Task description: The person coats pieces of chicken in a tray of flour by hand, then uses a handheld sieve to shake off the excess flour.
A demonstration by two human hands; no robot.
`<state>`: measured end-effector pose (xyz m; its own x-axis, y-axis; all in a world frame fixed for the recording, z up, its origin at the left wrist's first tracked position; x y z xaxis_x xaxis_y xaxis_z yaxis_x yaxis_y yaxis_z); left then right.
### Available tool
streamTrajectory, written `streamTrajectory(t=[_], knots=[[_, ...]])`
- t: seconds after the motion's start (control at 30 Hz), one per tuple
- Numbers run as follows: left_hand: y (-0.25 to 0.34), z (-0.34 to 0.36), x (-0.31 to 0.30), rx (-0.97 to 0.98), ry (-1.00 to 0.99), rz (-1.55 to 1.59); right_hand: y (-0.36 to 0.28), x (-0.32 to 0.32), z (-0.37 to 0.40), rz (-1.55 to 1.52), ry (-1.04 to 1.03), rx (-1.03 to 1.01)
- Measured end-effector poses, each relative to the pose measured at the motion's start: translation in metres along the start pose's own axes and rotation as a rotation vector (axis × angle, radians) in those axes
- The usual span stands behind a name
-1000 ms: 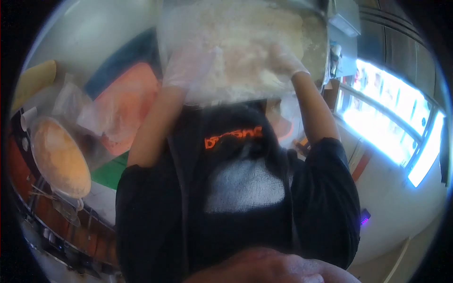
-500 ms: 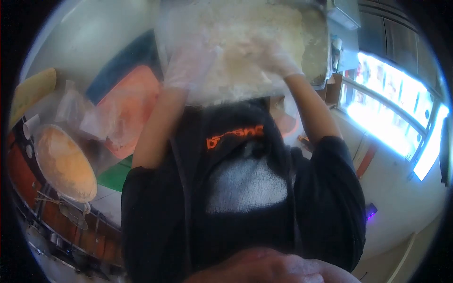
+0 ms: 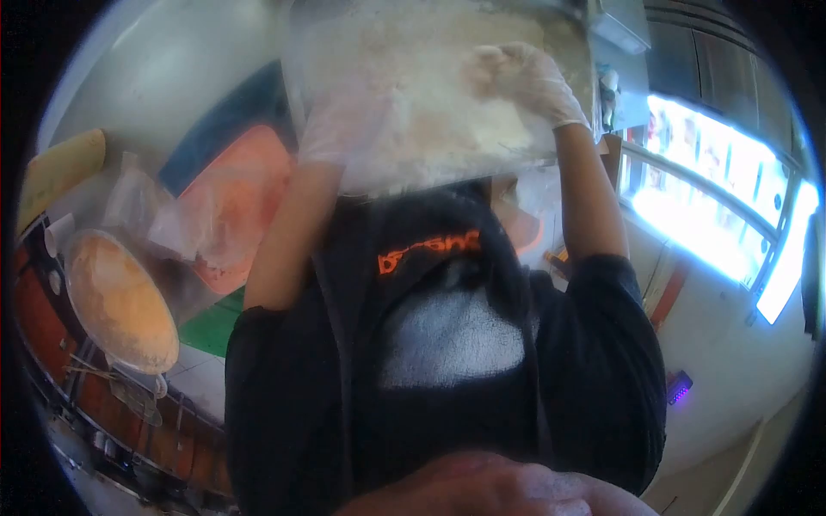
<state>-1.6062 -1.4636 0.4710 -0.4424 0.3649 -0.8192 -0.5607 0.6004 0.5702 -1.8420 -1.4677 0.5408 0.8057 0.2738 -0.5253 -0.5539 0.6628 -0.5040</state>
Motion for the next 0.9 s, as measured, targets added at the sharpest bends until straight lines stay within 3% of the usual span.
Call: streamTrajectory(t=[0.07,0.17,0.27,0.37,0.47,0.6,0.67,0.7,0.77,0.8,0.83,0.9], knots=[[-0.002,0.003,-0.005,-0.08,0.098,0.121,-0.003,-0.006,0.003,0.01,0.002,-0.056],[-0.002,0.007,-0.005,-0.096,0.052,0.088,-0.015,-0.012,0.028,-0.162,-0.083,-0.046],[-0.003,0.008,-0.001,-0.092,0.025,0.066,-0.052,-0.023,0.071,-0.706,-0.437,-0.354],[-0.003,0.005,0.004,-0.063,-0.023,0.039,-0.072,-0.037,0.101,-0.806,-0.513,-0.521],[-0.003,0.003,0.007,-0.035,-0.065,0.009,-0.084,-0.046,0.112,-0.72,-0.455,-0.562],[-0.007,0.008,0.006,-0.011,-0.111,-0.036,-0.085,-0.037,0.082,-0.452,-0.285,-0.47],[-0.009,0.013,0.006,0.005,-0.157,-0.07,-0.058,-0.035,0.025,0.171,-0.008,-0.138],[-0.009,0.015,0.006,0.029,-0.186,-0.096,-0.065,-0.027,0.021,0.175,-0.019,-0.165],[-0.007,0.008,0.017,0.063,-0.231,-0.134,-0.072,-0.033,0.001,-0.162,-0.034,-0.054],[-0.011,0.011,0.025,0.043,-0.215,-0.151,-0.089,-0.029,-0.007,-0.263,-0.363,-0.183],[-0.014,0.016,0.035,-0.077,-0.139,-0.052,-0.112,-0.023,-0.014,-0.253,-0.375,-0.208],[-0.014,0.011,0.029,-0.205,-0.055,0.029,-0.176,-0.002,-0.031,0.034,-0.404,-0.617]])
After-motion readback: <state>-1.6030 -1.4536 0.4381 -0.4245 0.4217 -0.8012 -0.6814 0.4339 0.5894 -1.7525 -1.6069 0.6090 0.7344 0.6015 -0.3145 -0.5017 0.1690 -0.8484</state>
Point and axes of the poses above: each hand's wrist, its own z-axis away from the middle knuckle, its own x-axis out of the palm, y = z × x, the point moved 5 cm from there along -z, towards the middle knuckle, and after that the axes turned 14 degrees about x, right-handed, at the moved point
